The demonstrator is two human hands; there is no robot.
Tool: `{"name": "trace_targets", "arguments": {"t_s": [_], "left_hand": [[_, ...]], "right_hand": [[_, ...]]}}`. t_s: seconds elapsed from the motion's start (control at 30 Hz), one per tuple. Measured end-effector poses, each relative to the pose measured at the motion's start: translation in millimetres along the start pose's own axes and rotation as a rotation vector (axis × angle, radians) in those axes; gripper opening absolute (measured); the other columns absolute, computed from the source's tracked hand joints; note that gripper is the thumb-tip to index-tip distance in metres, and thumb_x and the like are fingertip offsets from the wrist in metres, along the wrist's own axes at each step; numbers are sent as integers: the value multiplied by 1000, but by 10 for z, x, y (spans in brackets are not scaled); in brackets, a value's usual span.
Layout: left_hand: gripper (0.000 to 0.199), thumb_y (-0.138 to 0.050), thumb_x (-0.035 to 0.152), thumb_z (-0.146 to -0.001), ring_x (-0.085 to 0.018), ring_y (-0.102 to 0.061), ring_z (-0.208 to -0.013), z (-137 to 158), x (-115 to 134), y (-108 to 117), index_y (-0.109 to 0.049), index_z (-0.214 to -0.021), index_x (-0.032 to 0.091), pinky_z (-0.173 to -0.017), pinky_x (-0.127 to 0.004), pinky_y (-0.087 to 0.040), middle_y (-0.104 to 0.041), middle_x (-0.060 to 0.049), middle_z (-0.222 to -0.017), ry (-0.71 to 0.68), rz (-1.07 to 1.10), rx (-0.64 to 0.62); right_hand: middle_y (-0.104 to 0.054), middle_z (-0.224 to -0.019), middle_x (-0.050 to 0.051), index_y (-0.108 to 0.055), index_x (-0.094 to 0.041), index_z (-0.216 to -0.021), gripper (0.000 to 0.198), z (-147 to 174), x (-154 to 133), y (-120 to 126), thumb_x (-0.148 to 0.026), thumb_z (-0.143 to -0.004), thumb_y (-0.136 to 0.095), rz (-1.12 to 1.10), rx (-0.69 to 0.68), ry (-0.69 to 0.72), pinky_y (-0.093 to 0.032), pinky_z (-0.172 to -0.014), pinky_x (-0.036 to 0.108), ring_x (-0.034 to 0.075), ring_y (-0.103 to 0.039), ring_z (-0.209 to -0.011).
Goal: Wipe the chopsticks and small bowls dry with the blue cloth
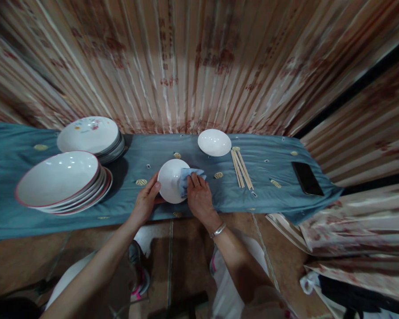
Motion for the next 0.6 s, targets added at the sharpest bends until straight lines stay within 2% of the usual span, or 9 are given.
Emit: {"name": "trace_targets", "arguments": {"t_s": [0.17,0.3,0.6], "left_hand": [[73,-79,54,-71,-36,-58,-126,5,10,-7,-64,-136,25,-70,-34,-65,-52,-8,-152,-2,-14,-7],[71,-80,53,-72,-36,-58,-126,2,-6,-5,-65,-135,24,-75,-36,-65,-54,-8,-150,-1,-12,13],[73,-79,54,-72,-35,-60,-123,-19,-26,-2,-63,-137,24,-71,-35,-65,-56,-9,-148,-1,-25,26]], "right_hand": [[-57,-141,23,-59,-7,-134,39,74,-48,122,-14,-97,-45,41,-87,-7,-47,-96,47,35,-54,-122],[-58,-140,22,-63,-7,-128,35,154,-84,169,-13,-97,-47,35,-126,28,-48,-96,47,34,-54,-121],[-62,-136,19,-65,-8,-126,34,282,-172,174,-15,-98,-48,-6,-120,88,-50,-96,47,32,-56,-116]]}}
Point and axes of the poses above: each hand's wrist, its own z-axis away from the middle knuckle, its own y-axis out of the back of the hand, x = y × z, the point moved 1 cm from there along -z, towards the middle knuckle
